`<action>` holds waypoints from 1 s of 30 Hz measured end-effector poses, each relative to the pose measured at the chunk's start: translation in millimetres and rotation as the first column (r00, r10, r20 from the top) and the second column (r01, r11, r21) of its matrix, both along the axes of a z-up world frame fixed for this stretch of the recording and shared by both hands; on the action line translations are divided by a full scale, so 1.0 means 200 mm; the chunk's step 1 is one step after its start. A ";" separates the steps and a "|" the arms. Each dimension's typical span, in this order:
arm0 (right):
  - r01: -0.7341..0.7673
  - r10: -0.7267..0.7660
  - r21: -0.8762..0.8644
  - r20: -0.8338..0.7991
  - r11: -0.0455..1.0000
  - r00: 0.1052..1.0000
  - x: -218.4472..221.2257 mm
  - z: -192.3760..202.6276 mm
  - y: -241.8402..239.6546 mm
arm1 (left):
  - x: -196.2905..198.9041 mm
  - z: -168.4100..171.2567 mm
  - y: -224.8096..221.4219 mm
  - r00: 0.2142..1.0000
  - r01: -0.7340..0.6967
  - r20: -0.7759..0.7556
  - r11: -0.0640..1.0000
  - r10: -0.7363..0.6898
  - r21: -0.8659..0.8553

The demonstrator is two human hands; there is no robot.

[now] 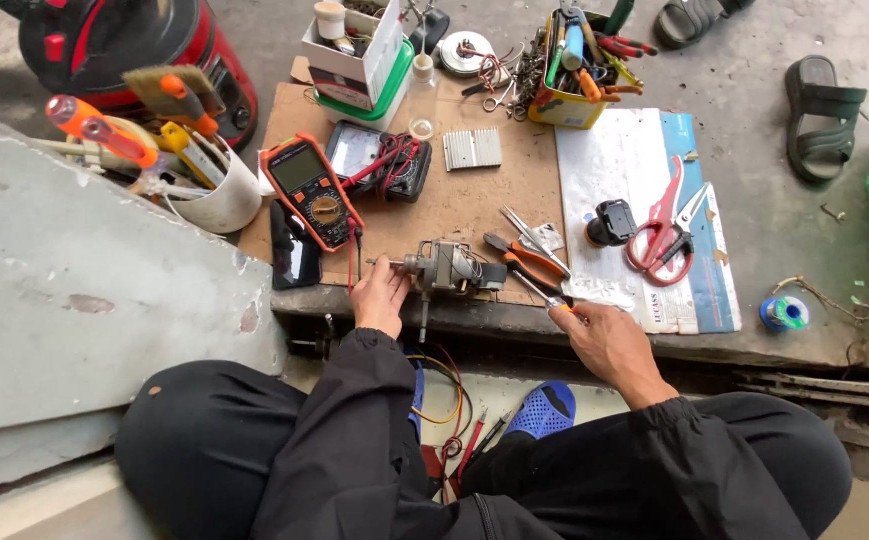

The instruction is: Lubricating and servicing the shaft of a small electric motor using a screwdriver to ensure smooth rotation.

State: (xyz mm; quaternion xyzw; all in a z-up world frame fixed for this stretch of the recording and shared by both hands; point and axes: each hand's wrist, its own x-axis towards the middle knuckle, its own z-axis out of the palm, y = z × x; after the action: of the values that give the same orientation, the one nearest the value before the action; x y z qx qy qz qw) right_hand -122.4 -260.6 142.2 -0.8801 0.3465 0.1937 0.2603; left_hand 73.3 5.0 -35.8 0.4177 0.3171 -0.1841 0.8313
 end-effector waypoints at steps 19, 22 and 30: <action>0.206 -0.213 0.081 0.087 0.975 0.973 0.00 -0.11 0.01 | -0.09 0.81 -0.22 0.804 0.006 0.404 0.686 -0.436 0.728; 0.230 -0.245 0.103 0.161 0.968 0.956 -0.01 -0.18 0.02 | -0.05 0.93 -0.27 0.554 -0.137 0.463 0.473 -0.692 0.871; 0.312 -0.336 0.137 0.230 0.940 0.913 0.11 -0.20 0.05 | 0.08 0.61 -0.58 0.126 -0.375 0.099 0.045 -0.987 0.926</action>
State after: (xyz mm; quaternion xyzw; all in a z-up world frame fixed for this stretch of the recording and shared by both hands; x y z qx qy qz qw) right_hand -101.0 -251.1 103.1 -0.8141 0.4422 0.0521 0.3728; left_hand 89.9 -110.2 85.4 0.8997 -0.3601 0.0611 0.2390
